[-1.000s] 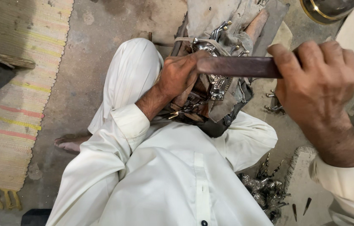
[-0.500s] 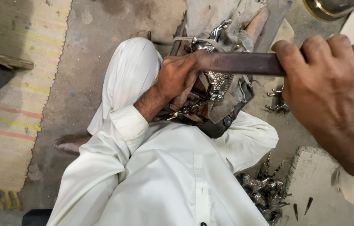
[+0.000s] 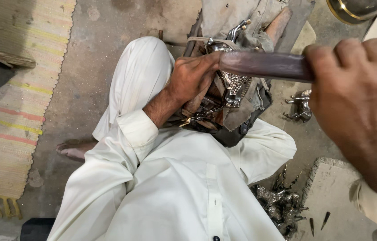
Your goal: The person sits cross-legged on the floor with a leather work cushion on their lap and hammers a small silver animal figurine using a wooden mallet and a punch, repositioning the figurine between strikes. They set the finished piece aside and pick up another figurine to continue hammering.
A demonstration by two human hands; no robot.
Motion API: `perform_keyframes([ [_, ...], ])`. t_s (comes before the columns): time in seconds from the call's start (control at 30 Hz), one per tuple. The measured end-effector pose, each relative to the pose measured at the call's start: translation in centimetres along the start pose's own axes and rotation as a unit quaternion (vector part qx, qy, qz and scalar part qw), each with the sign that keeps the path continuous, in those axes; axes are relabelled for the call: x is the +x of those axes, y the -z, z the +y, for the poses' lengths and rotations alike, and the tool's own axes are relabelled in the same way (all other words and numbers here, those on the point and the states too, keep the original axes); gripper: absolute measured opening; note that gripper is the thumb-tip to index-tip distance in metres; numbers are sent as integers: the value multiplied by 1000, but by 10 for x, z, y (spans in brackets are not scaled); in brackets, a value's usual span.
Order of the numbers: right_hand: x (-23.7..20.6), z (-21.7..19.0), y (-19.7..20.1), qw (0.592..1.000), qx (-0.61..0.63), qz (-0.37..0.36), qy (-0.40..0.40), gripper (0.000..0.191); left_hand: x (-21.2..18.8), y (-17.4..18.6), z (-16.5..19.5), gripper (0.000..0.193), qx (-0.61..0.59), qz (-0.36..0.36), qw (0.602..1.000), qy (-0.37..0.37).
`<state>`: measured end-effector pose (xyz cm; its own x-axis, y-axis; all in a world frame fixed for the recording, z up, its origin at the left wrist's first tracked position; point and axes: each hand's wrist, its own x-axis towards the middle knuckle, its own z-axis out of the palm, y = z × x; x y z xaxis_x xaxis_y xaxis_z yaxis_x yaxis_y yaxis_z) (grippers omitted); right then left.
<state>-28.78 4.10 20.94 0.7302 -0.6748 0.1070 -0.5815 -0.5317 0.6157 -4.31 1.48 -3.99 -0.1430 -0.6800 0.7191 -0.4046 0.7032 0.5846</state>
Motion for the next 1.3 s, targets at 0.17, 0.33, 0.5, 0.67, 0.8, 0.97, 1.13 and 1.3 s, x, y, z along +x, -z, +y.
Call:
perform_keyframes([
  [0.17,3,-1,11,1000,10,-13,-19,20,-2,-1,2,54,-17,14,1000,22],
  [0.33,11,-5,14,999,17,-27,-29,17,2,-3,2,43,-30,34,998,41],
  [0.5,7,5,18,991,78,-92,-59,26,5,3,3,33,-163,116,972,120],
  [0.67,8,6,13,989,111,-75,-55,26,10,7,0,40,-138,38,986,81],
  [0.8,16,7,9,994,95,-39,-30,29,4,9,-1,44,-81,12,995,60],
  [0.97,23,9,16,998,54,-12,-17,26,2,1,-2,48,-28,35,996,71],
  [1.13,28,4,30,997,-47,-54,14,22,2,2,0,45,-54,36,996,61],
  [1.3,41,3,38,992,-55,-112,17,23,3,3,2,46,-62,44,995,58],
])
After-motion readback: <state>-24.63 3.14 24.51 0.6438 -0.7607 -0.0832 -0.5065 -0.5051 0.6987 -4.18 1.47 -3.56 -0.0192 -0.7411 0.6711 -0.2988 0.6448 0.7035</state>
